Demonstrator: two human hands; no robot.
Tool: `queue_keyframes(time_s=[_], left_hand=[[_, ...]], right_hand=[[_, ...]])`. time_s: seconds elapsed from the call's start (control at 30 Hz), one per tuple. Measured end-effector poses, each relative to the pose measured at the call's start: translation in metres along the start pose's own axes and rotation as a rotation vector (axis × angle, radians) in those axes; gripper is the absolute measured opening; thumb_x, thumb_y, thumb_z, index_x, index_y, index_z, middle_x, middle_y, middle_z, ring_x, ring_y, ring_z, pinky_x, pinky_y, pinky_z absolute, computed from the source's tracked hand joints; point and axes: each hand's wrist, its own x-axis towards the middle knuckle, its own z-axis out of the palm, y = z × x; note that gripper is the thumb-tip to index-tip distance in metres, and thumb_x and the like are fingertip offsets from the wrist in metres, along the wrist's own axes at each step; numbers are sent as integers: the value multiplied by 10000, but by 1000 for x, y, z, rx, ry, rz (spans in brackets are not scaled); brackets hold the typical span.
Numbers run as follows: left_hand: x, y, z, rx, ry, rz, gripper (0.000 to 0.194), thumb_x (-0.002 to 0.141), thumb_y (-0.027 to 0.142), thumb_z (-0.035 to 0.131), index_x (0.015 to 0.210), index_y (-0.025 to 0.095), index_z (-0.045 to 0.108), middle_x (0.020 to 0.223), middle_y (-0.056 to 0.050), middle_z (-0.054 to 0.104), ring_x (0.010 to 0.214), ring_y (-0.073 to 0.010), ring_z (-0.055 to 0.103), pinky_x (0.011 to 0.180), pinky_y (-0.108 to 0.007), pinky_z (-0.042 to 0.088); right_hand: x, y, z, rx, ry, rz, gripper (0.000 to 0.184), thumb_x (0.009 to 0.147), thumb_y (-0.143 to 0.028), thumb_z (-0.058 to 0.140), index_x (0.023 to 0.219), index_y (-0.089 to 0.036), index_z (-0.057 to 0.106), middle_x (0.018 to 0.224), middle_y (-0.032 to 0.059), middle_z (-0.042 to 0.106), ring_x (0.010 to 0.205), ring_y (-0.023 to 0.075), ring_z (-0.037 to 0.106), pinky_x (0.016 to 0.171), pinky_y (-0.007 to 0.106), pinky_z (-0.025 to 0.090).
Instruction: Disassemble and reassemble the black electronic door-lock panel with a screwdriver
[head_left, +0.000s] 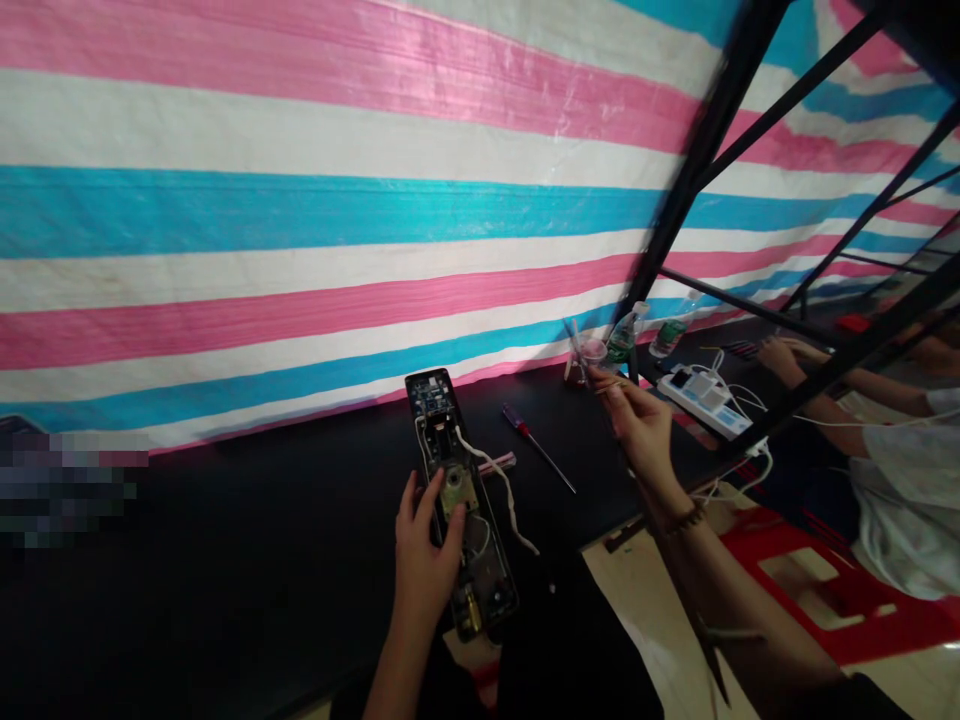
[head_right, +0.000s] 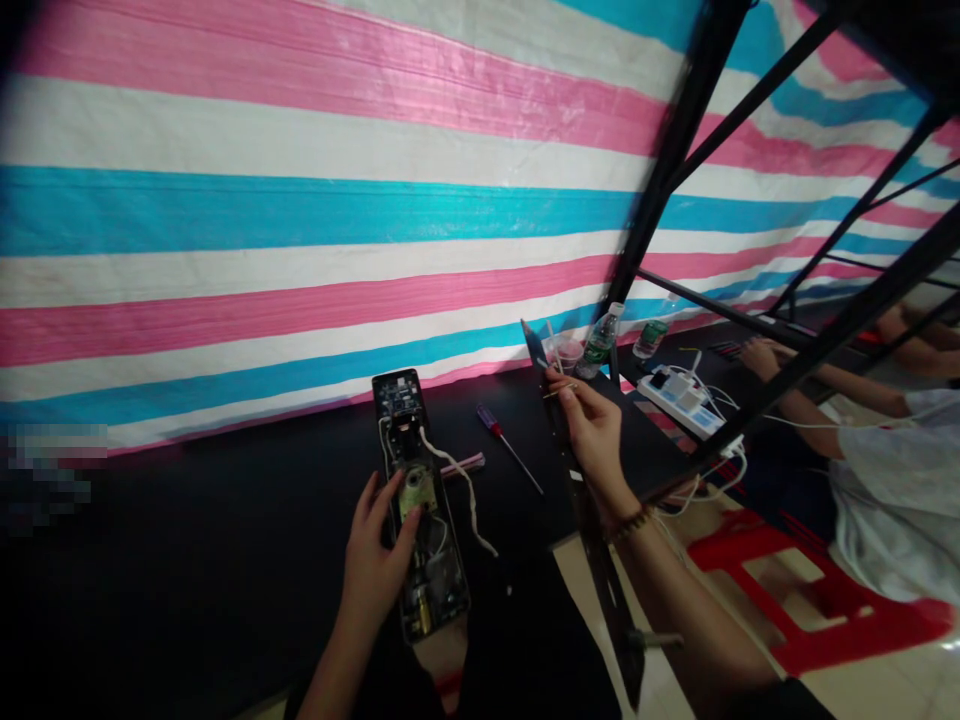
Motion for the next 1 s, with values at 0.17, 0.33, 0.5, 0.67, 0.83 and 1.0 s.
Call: queue_keyframes(time_s=[0.17, 0.33, 0.5, 0.67, 0.83, 1.0], left_hand=[[24, -2, 3, 92, 72, 65, 320, 846, 426, 629, 1089, 255, 746, 1521, -109, 415, 1373, -350, 427, 1123, -545, 365], [31, 4, -2, 117, 90, 153, 271, 850, 424, 624, 1016, 263, 765, 1503, -93, 442, 1342, -340, 445, 1081, -528, 412], [20, 17, -27, 117, 132, 186, 324, 873, 475, 587, 1065, 263, 738, 1484, -73, 477, 1308, -299, 492, 1049, -449, 452], [1, -29, -55, 246, 106, 88, 416, 853, 574, 552, 1042, 247, 725, 1290, -95, 633, 1200, -308, 567, 1046, -477, 439], [-12, -70, -56, 401, 47, 109, 460, 859, 568, 502, 1009, 195, 726, 1158, -137, 694, 1088, -321, 606, 1019, -517, 427], [12, -34, -48, 378, 87, 115, 491, 887, 489, 511, 1229, 161, 640, 1224, -143, 666, 1144, -293, 596, 1001, -437, 464]], right_hand=[[10, 106, -11, -249, -146, 152, 311, 827, -448, 620, 858, -170, 756, 1040, 106, 770, 986, 259, 706, 958, 436, 513], [25, 161, -12, -444, -246, 139, 298, 848, -365, 568, 930, -144, 751, 1046, 132, 765, 975, 239, 706, 931, 388, 512], [39, 177, 4, -472, -333, 144, 187, 831, -243, 589, 890, -153, 742, 1020, 110, 766, 971, 209, 699, 945, 349, 496], [49, 159, 10, -504, -392, 132, 167, 758, -125, 659, 912, -130, 722, 1008, 125, 738, 979, 227, 669, 981, 380, 471], [8, 72, 47, -447, -409, -142, 295, 883, -193, 621, 1177, -185, 627, 1115, 101, 655, 1041, 219, 608, 963, 388, 472], [-63, 11, 110, -540, -816, -376, 275, 917, -317, 650, 1159, -187, 640, 1043, 83, 643, 976, 223, 563, 846, 358, 465]])
